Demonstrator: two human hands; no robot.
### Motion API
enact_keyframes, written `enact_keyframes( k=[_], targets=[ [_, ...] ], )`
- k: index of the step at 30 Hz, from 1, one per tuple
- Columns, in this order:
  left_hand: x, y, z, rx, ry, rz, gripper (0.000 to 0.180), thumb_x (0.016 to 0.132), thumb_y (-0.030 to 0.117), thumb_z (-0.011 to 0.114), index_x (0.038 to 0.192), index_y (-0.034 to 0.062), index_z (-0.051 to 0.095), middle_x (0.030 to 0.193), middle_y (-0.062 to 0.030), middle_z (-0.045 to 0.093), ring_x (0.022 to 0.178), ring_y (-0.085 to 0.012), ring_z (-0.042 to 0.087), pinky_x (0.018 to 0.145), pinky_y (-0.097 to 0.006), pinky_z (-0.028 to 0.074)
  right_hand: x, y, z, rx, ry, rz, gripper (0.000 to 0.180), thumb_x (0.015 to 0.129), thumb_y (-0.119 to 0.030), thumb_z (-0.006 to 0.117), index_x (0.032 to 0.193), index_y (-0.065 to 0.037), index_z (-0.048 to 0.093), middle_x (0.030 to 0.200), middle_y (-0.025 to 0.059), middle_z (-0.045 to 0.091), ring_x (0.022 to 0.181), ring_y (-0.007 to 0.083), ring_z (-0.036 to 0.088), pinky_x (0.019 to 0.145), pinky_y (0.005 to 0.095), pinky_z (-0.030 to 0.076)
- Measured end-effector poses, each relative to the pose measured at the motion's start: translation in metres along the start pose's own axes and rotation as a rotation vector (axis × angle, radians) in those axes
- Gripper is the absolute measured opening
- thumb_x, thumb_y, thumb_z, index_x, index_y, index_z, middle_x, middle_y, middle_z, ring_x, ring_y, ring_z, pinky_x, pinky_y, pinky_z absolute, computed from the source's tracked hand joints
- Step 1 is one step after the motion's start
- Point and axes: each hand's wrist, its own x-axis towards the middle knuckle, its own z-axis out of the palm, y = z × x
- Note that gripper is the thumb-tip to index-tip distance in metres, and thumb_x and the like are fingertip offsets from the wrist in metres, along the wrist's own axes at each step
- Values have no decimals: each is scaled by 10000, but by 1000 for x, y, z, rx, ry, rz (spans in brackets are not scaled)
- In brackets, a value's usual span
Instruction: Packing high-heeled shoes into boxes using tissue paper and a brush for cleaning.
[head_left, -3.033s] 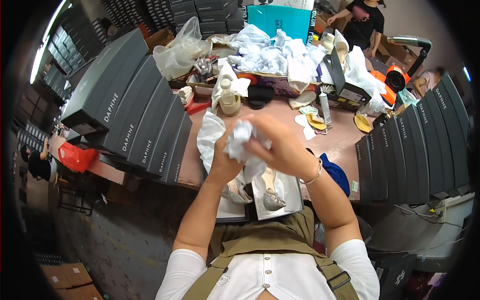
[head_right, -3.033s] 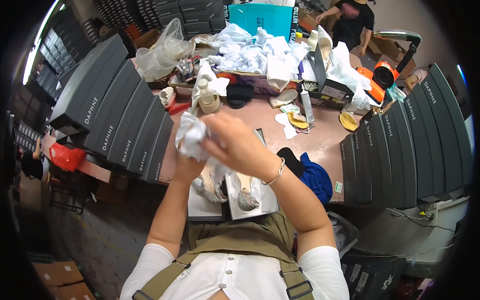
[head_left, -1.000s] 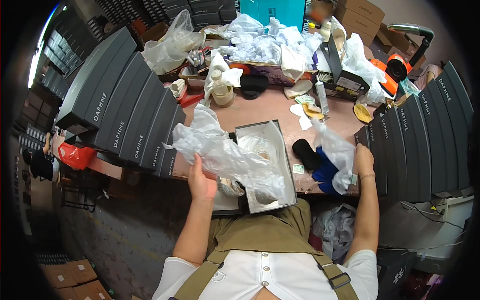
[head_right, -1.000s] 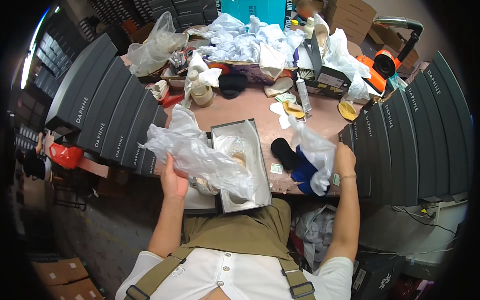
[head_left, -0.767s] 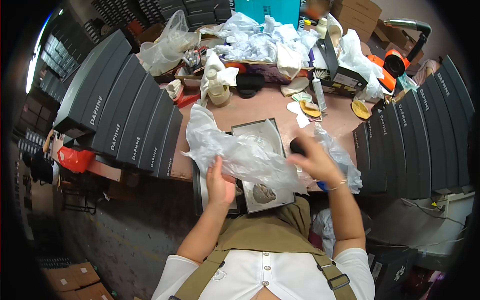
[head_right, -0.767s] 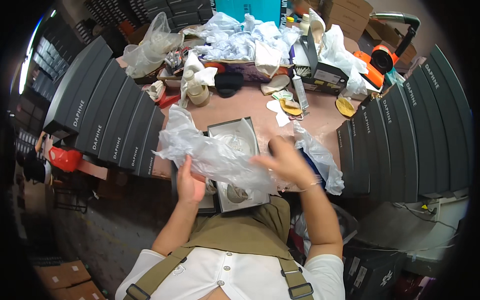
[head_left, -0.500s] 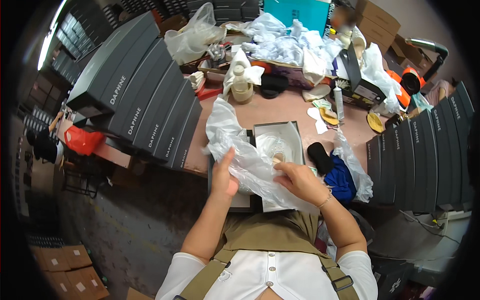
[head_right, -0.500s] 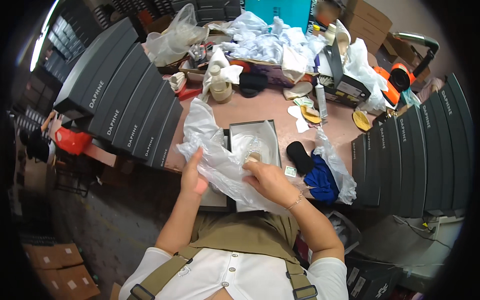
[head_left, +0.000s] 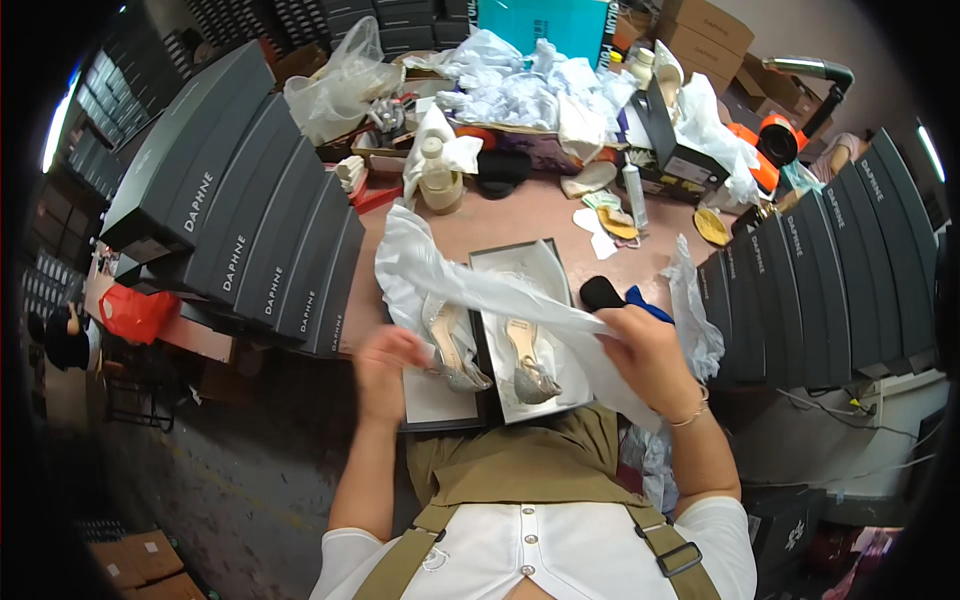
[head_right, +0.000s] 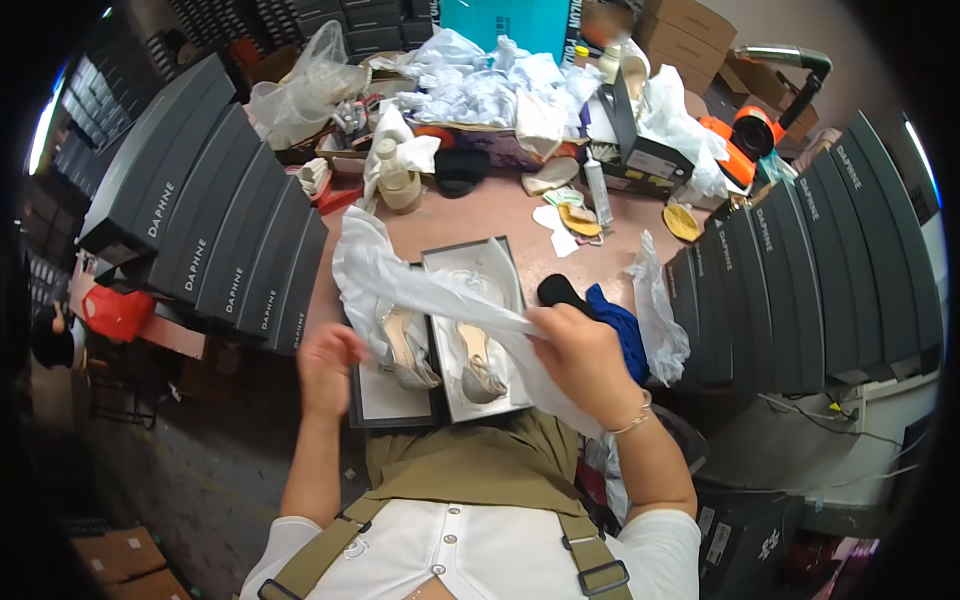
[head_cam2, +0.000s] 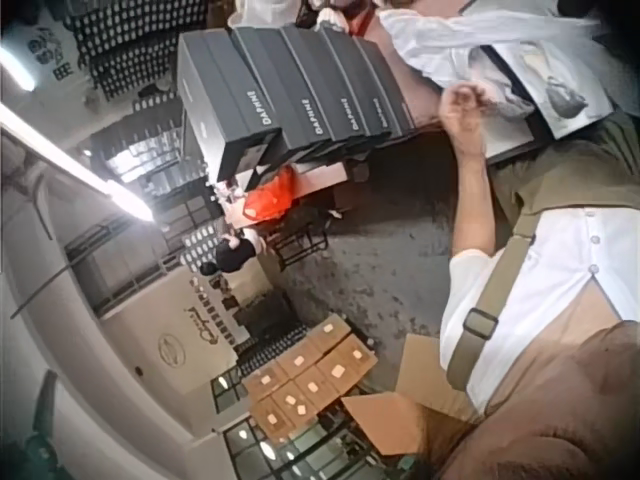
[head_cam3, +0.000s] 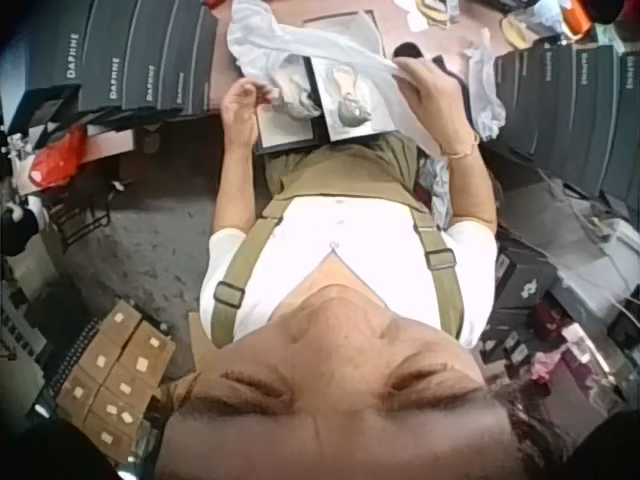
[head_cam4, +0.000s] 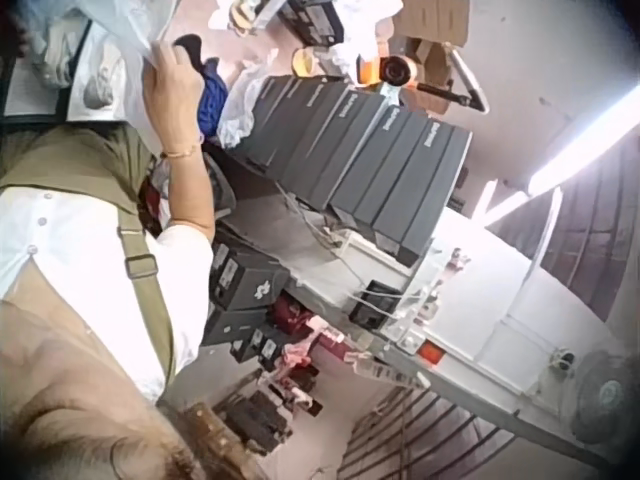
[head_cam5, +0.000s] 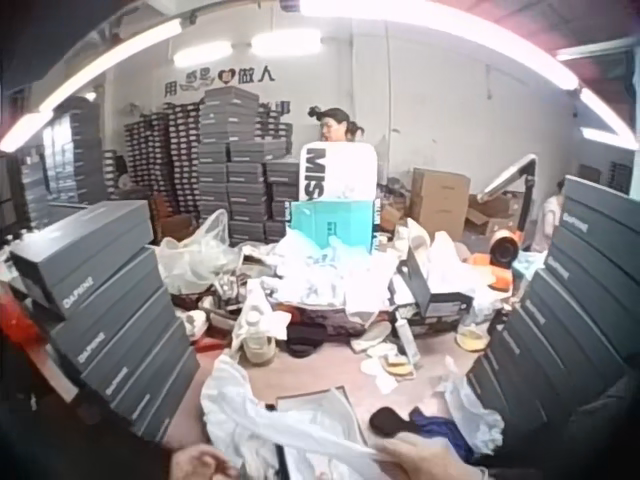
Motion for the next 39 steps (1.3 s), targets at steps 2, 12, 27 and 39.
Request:
enact_keyframes(
  k=[2,12,27,39],
  targets=[
    [-28,-9,59,-64,-248,-315,508,879,278,682,1264,-10,515,1051,-90,630,948,-143,596,811,-290,489,-5,-23,16,-227,-63,-141,384,732,-52,652,1110,-91,597,735,94,531,605,252,598,540,372,480],
    [25,-18,90,-539,264,-290,248,985,184,495,1150,10,562,1088,-75,621,1000,-177,596,889,-325,481,-57,-21,91,-269,-275,-177,353,768,-112,614,1115,-71,567,761,69,507,680,232,573,604,337,464],
    [55,85,61,1025,-802,-21,275,809,64,535,1059,-6,626,888,-233,639,820,-393,614,736,-414,482,43,-7,36,-238,-233,-335,147,803,-148,618,919,-77,563,812,75,589,891,266,597,1005,499,355],
    [13,-3,-88,324,-138,-481,164,802,28,686,959,-1,646,861,-35,660,772,-111,616,708,-258,507,-21,62,25,172,-437,66,113,831,-116,621,904,-41,581,787,136,584,768,331,626,654,418,497]
  ],
)
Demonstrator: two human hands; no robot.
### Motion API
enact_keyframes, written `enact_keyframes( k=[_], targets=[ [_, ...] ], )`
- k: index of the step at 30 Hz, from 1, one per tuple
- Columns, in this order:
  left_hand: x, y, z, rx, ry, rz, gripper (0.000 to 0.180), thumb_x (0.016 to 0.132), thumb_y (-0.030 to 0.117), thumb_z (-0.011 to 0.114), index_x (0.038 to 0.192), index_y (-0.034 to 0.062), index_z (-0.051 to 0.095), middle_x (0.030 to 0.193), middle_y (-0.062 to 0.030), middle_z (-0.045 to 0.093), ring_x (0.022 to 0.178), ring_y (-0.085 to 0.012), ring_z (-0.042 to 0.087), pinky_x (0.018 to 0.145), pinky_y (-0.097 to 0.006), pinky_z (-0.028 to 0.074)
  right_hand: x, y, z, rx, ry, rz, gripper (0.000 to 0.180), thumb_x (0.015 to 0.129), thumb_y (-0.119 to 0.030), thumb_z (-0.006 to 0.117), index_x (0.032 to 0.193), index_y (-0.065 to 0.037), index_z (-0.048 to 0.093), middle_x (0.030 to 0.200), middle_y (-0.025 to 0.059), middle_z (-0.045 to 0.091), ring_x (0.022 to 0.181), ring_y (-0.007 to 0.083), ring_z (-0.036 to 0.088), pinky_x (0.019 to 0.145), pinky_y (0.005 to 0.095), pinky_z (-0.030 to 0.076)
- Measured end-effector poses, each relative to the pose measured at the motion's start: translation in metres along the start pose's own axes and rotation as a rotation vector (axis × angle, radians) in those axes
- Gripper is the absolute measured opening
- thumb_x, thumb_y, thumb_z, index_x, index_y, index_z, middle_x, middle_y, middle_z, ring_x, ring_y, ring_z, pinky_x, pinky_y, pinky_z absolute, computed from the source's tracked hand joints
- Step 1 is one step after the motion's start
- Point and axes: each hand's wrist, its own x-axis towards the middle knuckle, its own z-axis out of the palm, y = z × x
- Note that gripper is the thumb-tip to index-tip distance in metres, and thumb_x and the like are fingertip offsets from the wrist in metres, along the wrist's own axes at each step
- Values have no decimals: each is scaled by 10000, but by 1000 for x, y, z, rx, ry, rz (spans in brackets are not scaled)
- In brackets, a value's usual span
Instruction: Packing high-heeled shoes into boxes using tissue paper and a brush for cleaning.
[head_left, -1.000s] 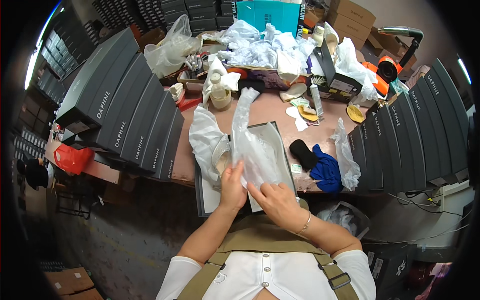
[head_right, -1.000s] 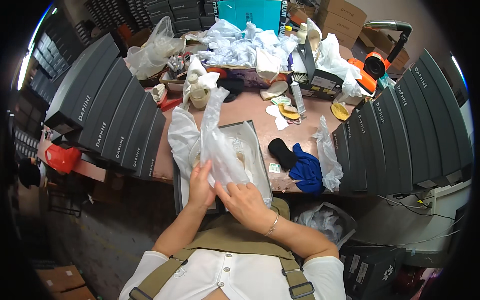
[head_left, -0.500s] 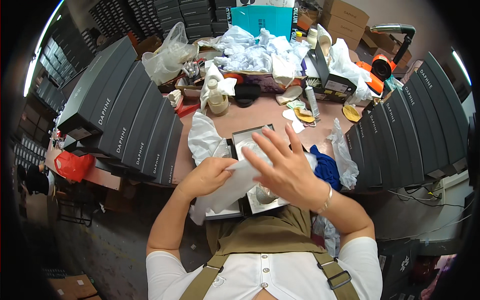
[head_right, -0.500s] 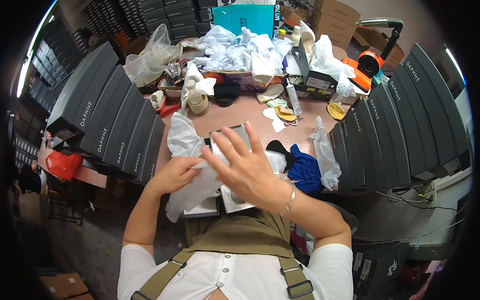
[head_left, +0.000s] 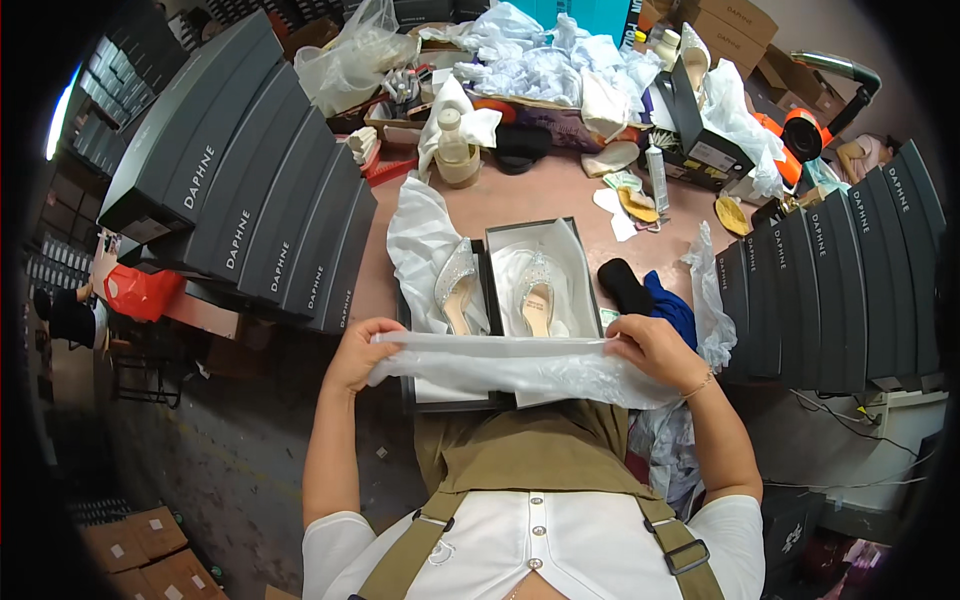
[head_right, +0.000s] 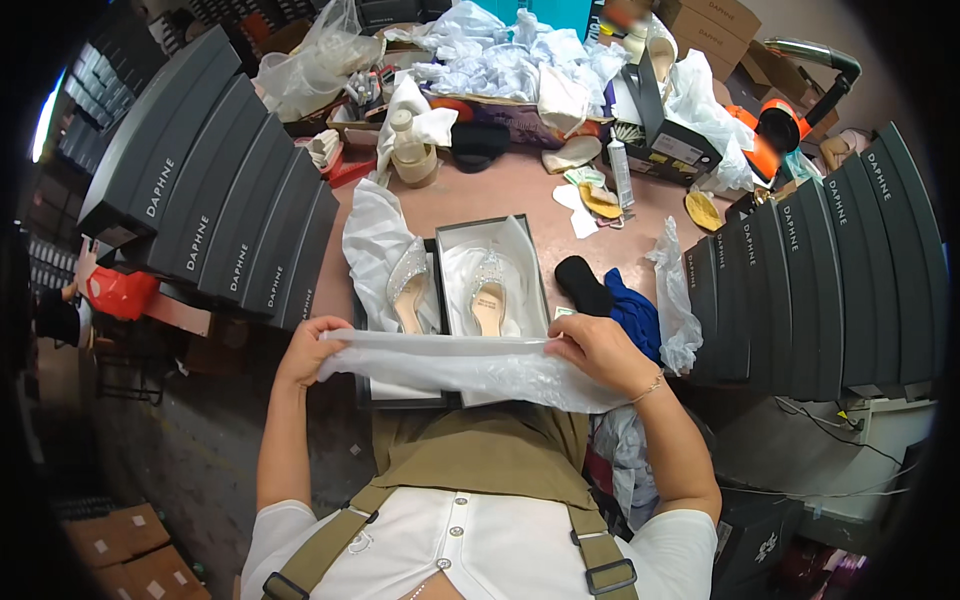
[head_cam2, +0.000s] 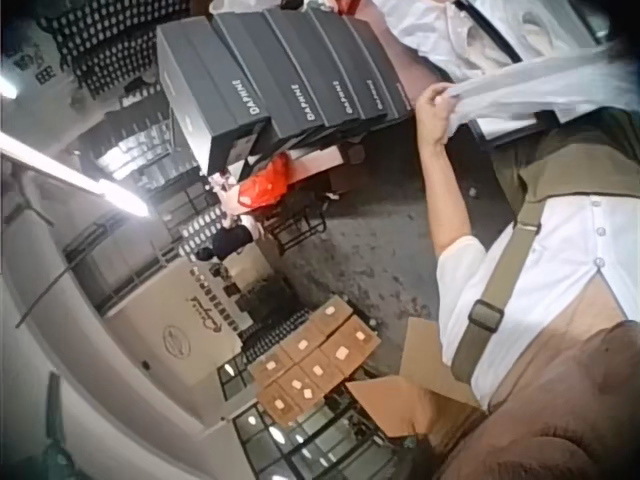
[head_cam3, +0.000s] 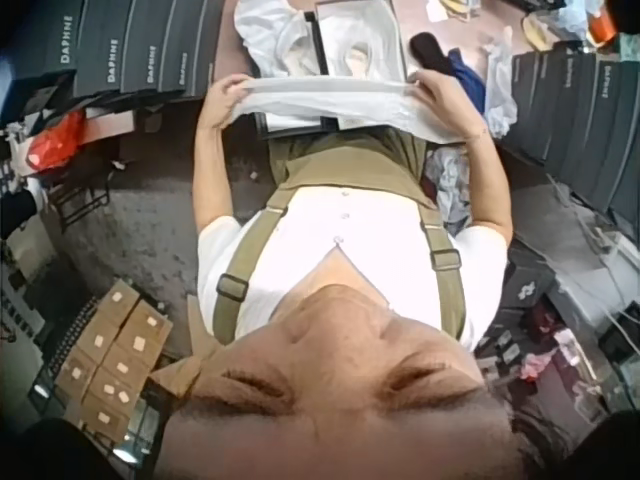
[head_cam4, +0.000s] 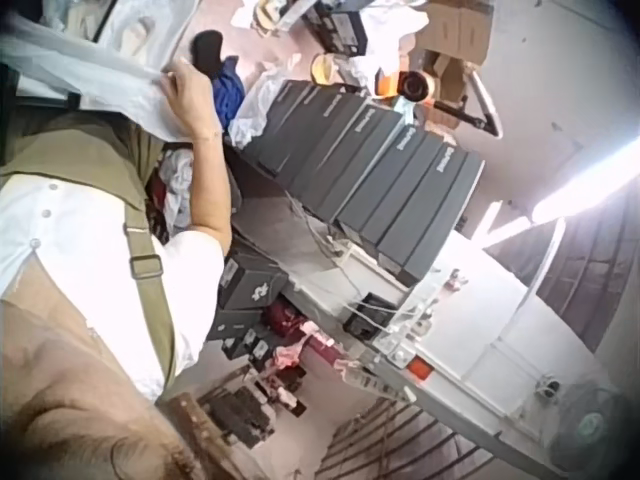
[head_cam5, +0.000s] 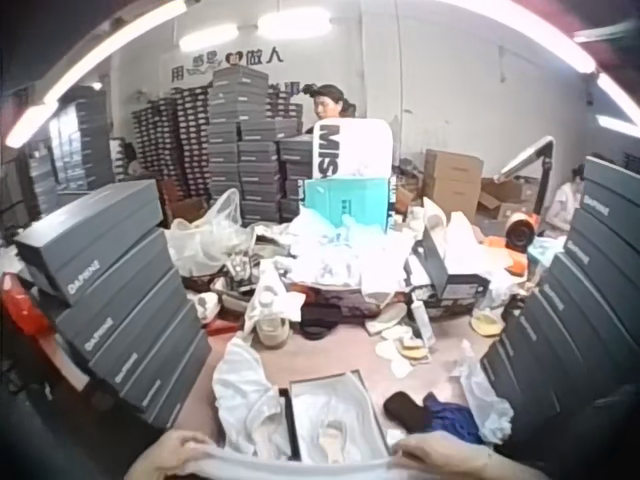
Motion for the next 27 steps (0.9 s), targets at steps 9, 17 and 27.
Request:
enact_keyframes(
  k=[9,17,27],
  targets=[
    [7,-32,-12,-513,193,-24,149,858,92,688,964,84,585,859,-15,642,749,-99,619,688,-251,514,-31,49,-4,168,147,383,128,795,-15,557,913,19,591,814,181,616,760,344,616,692,369,486],
    [12,-25,17,-359,162,147,136,875,115,690,935,95,570,821,29,598,718,-47,553,659,-201,462,11,-7,-23,-16,446,79,235,857,-56,636,1083,-6,594,982,166,631,887,287,630,782,342,495],
    [3,9,6,-385,74,354,164,853,109,712,952,63,589,803,30,577,686,-52,522,632,-190,431,107,-31,79,-119,-51,-285,107,868,-135,606,865,-28,602,801,145,620,784,357,607,719,430,479]
  ],
)
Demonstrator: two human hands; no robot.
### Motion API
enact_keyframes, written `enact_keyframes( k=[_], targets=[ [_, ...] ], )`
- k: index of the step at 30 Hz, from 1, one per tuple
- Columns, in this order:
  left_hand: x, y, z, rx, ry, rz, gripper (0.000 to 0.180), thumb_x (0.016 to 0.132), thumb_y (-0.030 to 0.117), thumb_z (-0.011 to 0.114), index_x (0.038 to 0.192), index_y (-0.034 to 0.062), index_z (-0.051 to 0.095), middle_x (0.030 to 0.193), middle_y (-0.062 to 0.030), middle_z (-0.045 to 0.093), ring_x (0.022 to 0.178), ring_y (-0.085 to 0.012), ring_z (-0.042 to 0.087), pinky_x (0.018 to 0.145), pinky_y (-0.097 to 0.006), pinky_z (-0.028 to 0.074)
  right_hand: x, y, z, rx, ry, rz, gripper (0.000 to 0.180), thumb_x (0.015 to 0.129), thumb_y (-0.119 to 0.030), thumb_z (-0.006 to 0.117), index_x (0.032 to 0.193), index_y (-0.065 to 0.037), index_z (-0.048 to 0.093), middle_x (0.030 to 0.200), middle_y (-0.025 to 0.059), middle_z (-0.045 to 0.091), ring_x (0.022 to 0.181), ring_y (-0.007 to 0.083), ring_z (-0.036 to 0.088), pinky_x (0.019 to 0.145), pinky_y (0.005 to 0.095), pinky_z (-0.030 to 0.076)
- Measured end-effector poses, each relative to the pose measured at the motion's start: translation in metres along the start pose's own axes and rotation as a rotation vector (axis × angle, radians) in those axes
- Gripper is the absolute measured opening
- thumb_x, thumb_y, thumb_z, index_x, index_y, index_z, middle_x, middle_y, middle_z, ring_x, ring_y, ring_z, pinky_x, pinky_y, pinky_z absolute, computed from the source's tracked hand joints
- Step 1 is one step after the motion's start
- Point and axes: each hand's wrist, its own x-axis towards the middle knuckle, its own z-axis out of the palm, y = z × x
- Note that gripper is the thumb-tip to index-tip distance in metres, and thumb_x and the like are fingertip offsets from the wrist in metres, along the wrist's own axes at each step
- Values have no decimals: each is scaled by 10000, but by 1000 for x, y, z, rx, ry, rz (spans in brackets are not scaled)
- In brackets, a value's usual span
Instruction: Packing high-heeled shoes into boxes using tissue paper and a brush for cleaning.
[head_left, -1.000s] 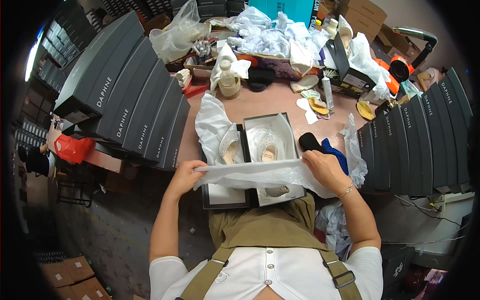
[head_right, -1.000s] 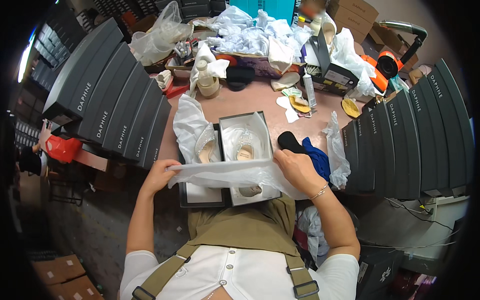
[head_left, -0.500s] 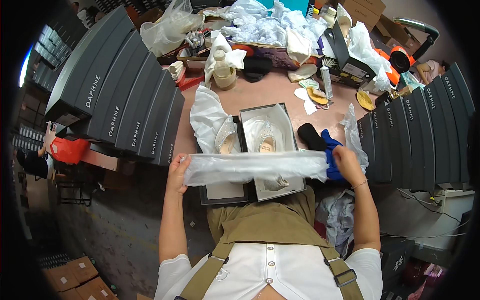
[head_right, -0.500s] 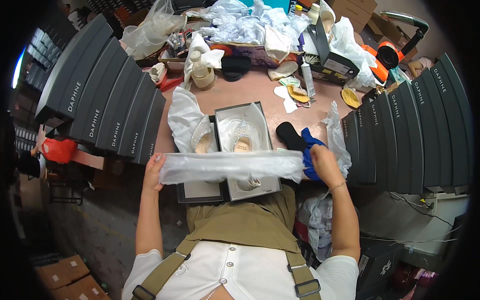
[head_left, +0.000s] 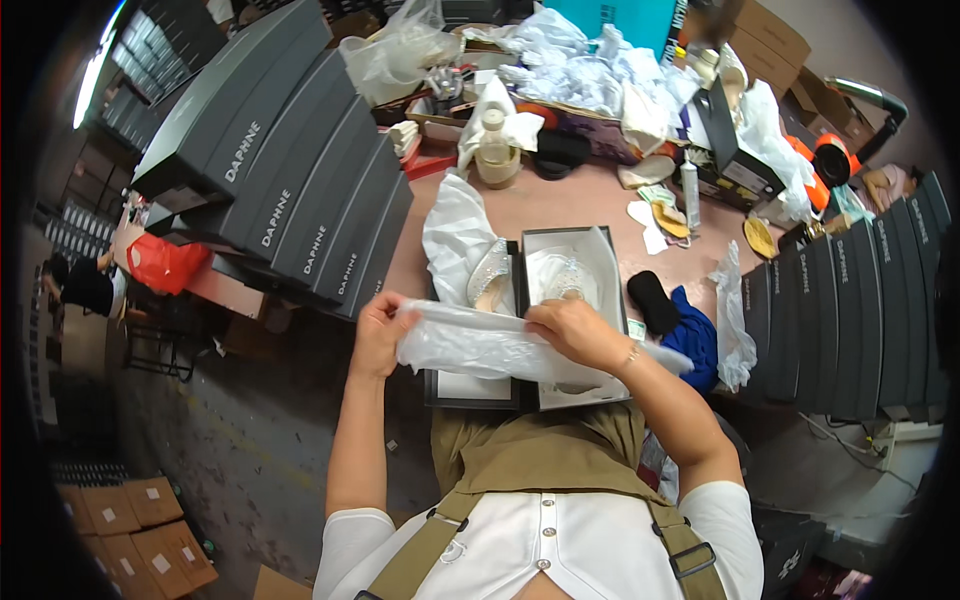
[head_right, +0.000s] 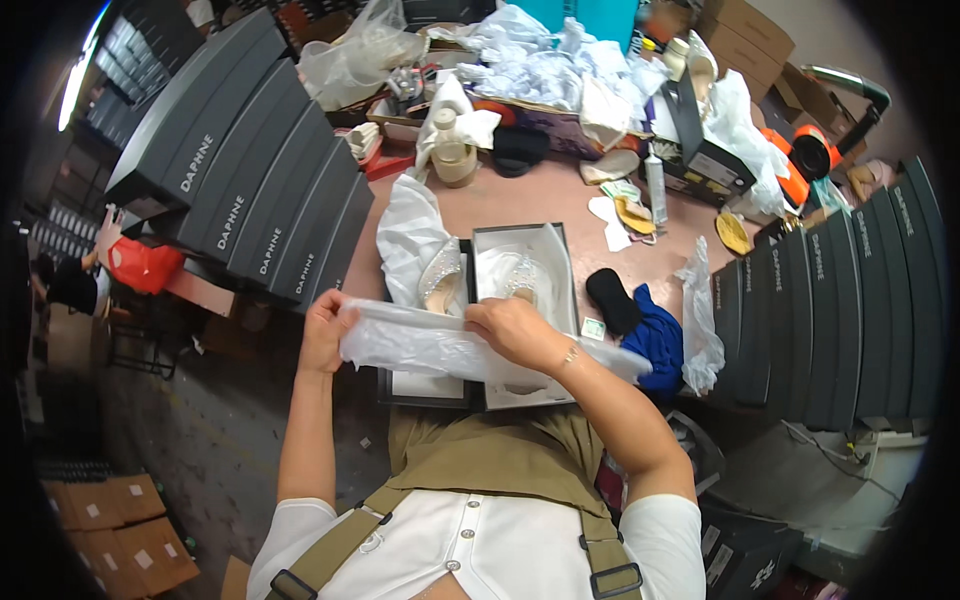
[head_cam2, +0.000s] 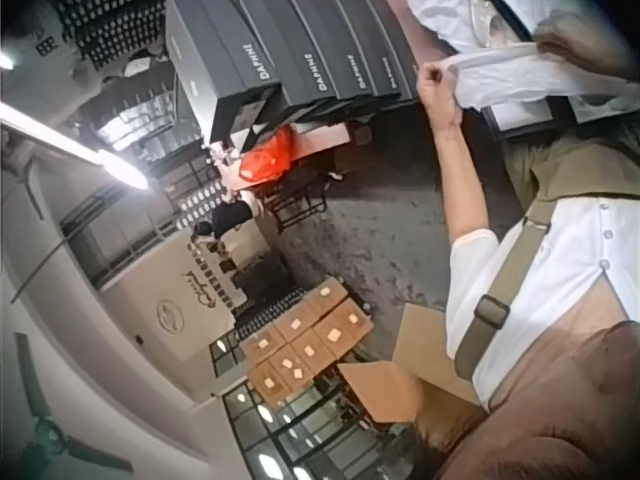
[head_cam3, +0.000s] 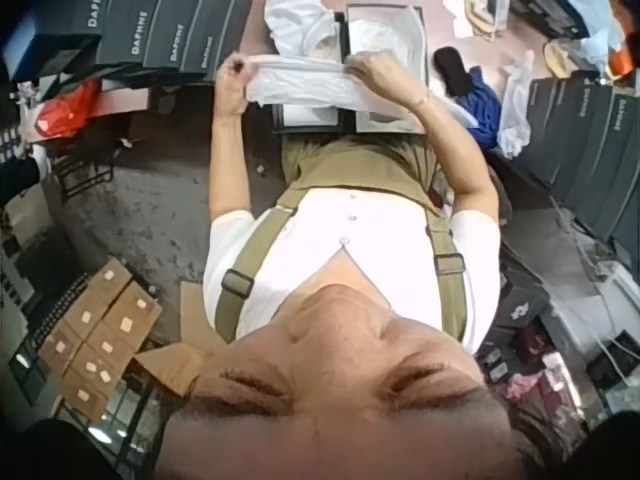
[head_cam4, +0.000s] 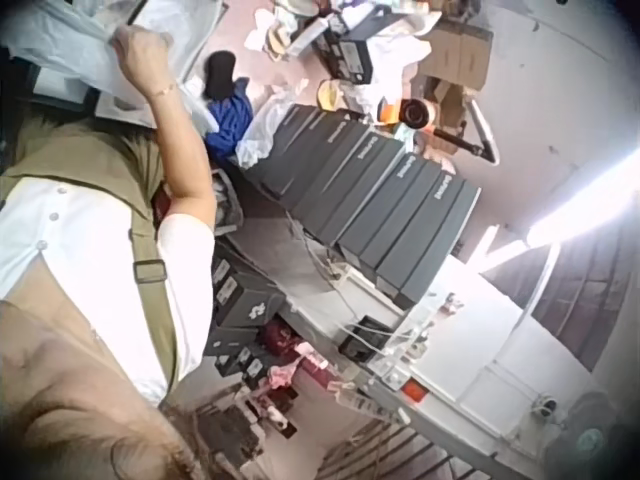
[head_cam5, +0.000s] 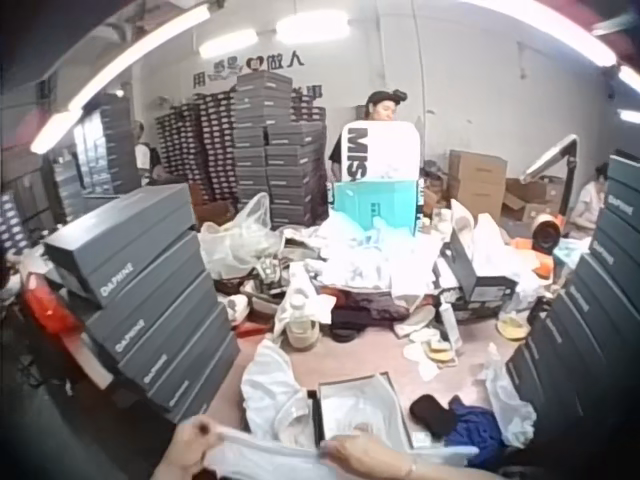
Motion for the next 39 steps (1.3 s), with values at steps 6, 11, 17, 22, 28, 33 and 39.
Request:
enact_keyframes(
  k=[6,11,17,22,28,33,39],
  targets=[
    [-15,5,11,-170,168,53,717,835,376,720,1385,82,366,1204,-94,531,1019,-179,569,853,-331,477,-25,-8,-19,19,202,145,131,884,-162,588,863,-33,600,790,157,613,716,358,617,633,440,490],
    [-32,-51,112,-306,69,-22,746,867,340,683,1447,97,281,1287,-108,517,1175,-214,513,978,-416,430,-9,-36,-20,8,253,87,96,867,-121,613,883,-27,603,802,157,617,732,352,617,638,424,486],
    [-13,-38,145,-449,246,-107,312,894,141,667,1175,45,572,1169,-34,596,1050,-157,569,937,-335,447,-19,-25,-50,186,145,241,235,879,-195,656,947,23,601,769,152,611,656,302,563,625,337,469],
    [-2,-30,134,-420,414,-42,343,889,136,674,1196,34,562,1175,-48,595,1059,-167,562,945,-333,443,-57,-6,-25,495,190,153,414,811,-311,726,1015,35,628,815,189,640,769,278,616,719,363,482],
    [15,-22,112,-236,508,121,405,900,152,661,1249,5,518,1186,-72,577,1097,-183,547,962,-338,443,-138,-9,-38,604,60,554,192,842,-148,693,836,17,596,646,6,483,613,76,450,546,272,395],
    [21,-34,122,-262,455,141,341,879,130,690,1178,19,570,1141,-52,605,1017,-146,572,902,-305,465,-205,24,-66,-29,101,689,246,782,-154,722,955,-4,634,871,143,639,773,294,617,673,365,478],
    [9,-40,162,-143,171,177,385,889,116,669,1238,39,526,1170,-53,590,1066,-163,559,953,-331,446,-83,-6,-67,594,120,313,805,754,-293,803,1388,6,408,1260,189,577,1114,225,558,967,348,418]
  ],
)
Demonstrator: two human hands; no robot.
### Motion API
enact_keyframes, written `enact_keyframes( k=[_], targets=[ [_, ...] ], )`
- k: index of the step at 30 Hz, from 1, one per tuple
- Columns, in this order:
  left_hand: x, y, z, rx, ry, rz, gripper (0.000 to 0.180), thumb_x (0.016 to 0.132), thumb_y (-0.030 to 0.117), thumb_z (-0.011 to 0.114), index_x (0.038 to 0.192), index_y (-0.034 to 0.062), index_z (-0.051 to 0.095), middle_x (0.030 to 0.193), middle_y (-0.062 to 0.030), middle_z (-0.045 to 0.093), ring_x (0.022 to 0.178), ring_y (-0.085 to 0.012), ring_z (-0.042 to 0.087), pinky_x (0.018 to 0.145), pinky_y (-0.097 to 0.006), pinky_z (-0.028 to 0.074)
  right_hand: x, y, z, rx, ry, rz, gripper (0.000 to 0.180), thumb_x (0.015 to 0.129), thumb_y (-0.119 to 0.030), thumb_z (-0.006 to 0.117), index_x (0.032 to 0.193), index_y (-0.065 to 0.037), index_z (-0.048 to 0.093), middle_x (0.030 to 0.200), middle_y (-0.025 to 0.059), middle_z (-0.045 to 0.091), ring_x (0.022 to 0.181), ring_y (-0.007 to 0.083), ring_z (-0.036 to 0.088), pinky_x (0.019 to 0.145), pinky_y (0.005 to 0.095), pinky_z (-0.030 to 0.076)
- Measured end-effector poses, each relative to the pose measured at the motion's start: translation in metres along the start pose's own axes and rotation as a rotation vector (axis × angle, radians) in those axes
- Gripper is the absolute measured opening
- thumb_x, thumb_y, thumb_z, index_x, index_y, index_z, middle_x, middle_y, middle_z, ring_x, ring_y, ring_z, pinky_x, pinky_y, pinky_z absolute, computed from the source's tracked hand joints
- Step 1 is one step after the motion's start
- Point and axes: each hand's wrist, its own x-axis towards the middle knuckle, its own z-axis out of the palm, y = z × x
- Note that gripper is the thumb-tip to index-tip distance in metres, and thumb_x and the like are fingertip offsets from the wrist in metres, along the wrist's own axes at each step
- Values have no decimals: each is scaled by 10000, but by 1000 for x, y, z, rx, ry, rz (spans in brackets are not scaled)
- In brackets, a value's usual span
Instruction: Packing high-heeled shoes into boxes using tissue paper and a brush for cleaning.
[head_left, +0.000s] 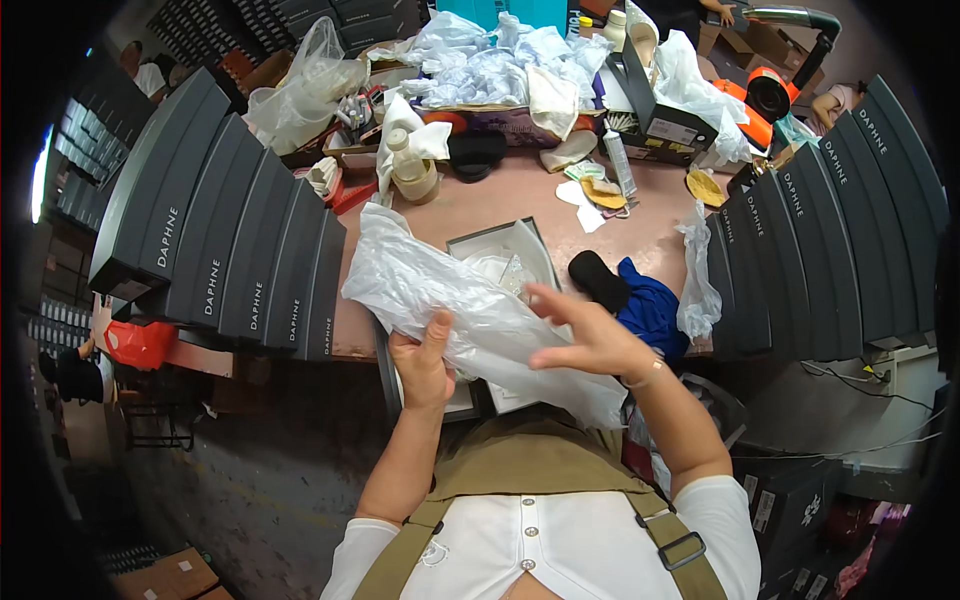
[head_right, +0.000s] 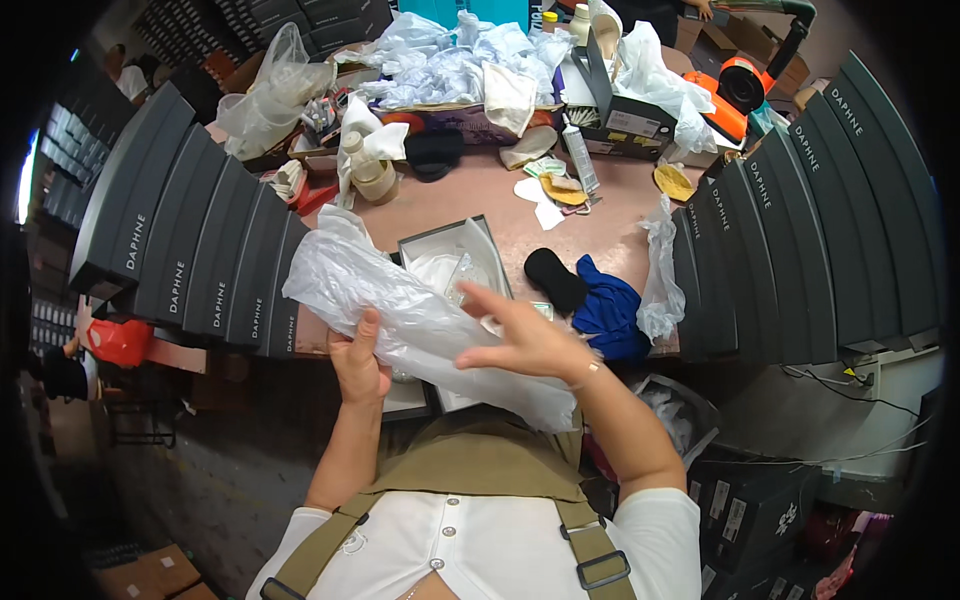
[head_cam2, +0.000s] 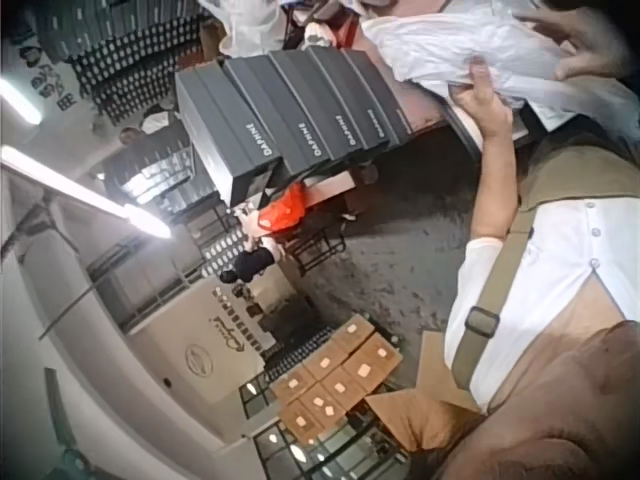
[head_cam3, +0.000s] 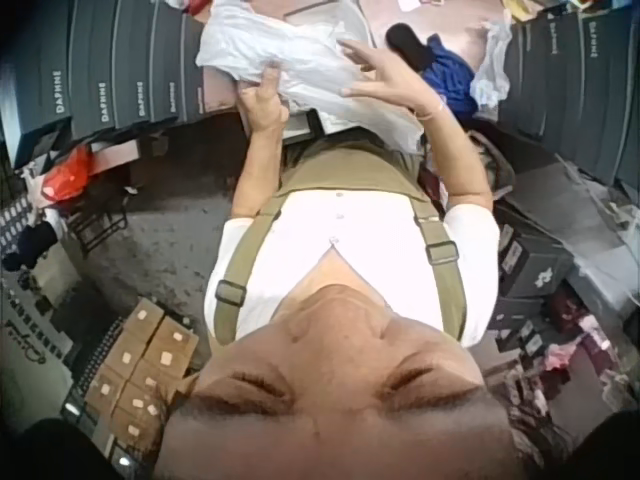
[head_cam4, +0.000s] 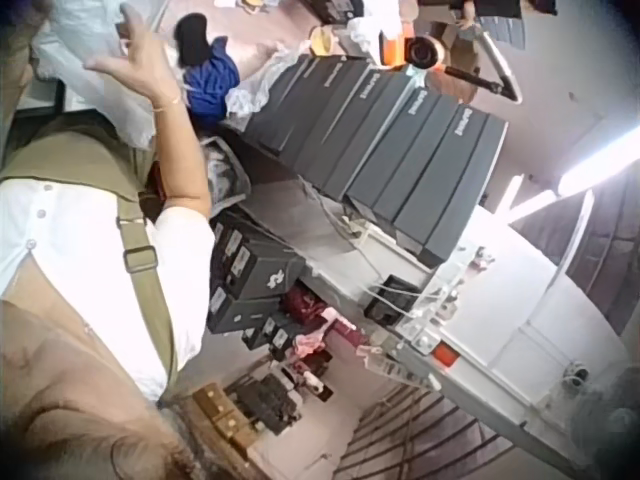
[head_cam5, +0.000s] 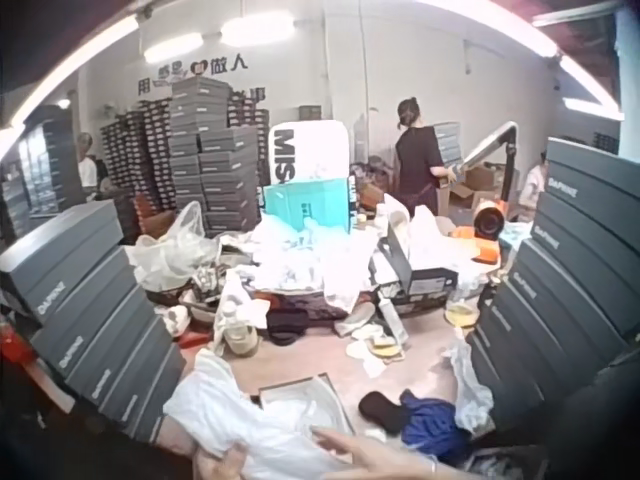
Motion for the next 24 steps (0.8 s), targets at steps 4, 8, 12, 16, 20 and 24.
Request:
enact_keyframes(
  k=[4,8,12,16,20,24],
  targets=[
    [26,34,6,-85,241,35,189,893,89,649,1071,54,594,1022,-29,623,900,-112,593,806,-279,495,20,18,-8,147,-5,118,215,845,-152,684,945,33,643,721,31,605,678,88,537,630,272,458],
    [4,-3,-14,-1,10,-236,320,894,121,641,1181,33,531,1066,-72,593,928,-134,576,772,-264,480,-18,34,-65,-169,342,100,99,848,-59,618,885,33,616,639,39,561,578,74,471,542,260,419],
    [-40,-80,2,232,-36,-705,668,861,168,686,1394,24,310,1240,-114,501,1076,-191,516,844,-343,457,-44,30,-71,-267,450,69,202,854,-105,648,1008,21,615,662,116,578,580,172,491,563,306,424],
    [-28,-107,15,284,24,-841,784,837,161,703,1448,75,219,1256,-112,474,1092,-214,499,814,-450,462,-38,41,-59,-459,495,-27,251,856,-125,639,1070,1,604,734,197,602,688,339,600,628,396,460],
    [-19,-131,4,372,-70,-809,539,853,77,612,1340,65,383,1025,-69,584,842,-154,578,566,-303,476,-29,19,-55,-682,482,-75,236,861,-104,614,1089,-43,613,903,145,626,791,335,624,694,406,494],
    [-21,-112,15,359,-96,-664,369,861,43,528,1230,47,512,971,-45,601,790,-129,584,517,-251,470,-15,-4,-49,-900,557,-178,242,839,-73,592,1080,-61,617,1015,99,626,823,302,634,727,372,514]
  ],
)
